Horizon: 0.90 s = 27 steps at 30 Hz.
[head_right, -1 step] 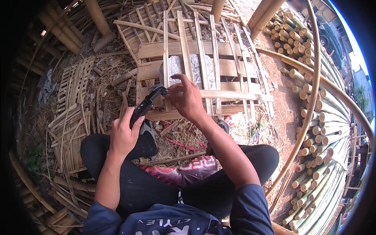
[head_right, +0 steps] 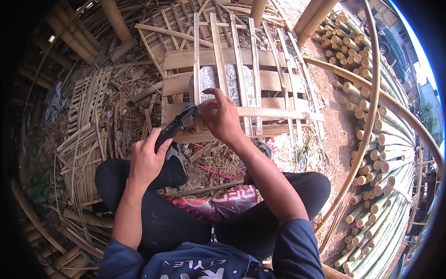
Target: The person weaves bamboo slats into a lattice structure by hand, using a small hammer to adjust the position of the horizontal slats against a stone weight.
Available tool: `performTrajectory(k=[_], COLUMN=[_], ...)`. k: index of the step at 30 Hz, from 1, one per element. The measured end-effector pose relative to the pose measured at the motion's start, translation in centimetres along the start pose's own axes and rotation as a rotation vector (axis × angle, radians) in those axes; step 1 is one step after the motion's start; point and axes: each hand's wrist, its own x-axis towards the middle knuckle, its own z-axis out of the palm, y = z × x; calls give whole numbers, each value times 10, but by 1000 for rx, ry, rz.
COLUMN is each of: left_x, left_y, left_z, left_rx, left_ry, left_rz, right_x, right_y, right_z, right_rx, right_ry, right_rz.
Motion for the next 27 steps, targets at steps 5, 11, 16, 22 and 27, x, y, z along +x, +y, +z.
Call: performTrajectory(k=[5, 11, 16, 22, 27], left_x=[-3, -1, 2, -2, -1], left_y=[0, 7, 14, 11, 11], left_z=[4, 4, 2, 8, 5], left_rx=[-89, 47, -41, -40, 19], left_ry=[261, 23, 166, 284, 186], left_rz=[100, 15, 47, 122, 85], right_x=[0, 0, 0, -3, 1], right_y=[1, -4, -7, -5, 0], right_z=[2, 0, -1, 0, 1], right_rx=[12, 19, 51, 48, 12], right_ry=[3, -3, -4, -5, -21], right_rz=[6, 56, 57, 81, 66])
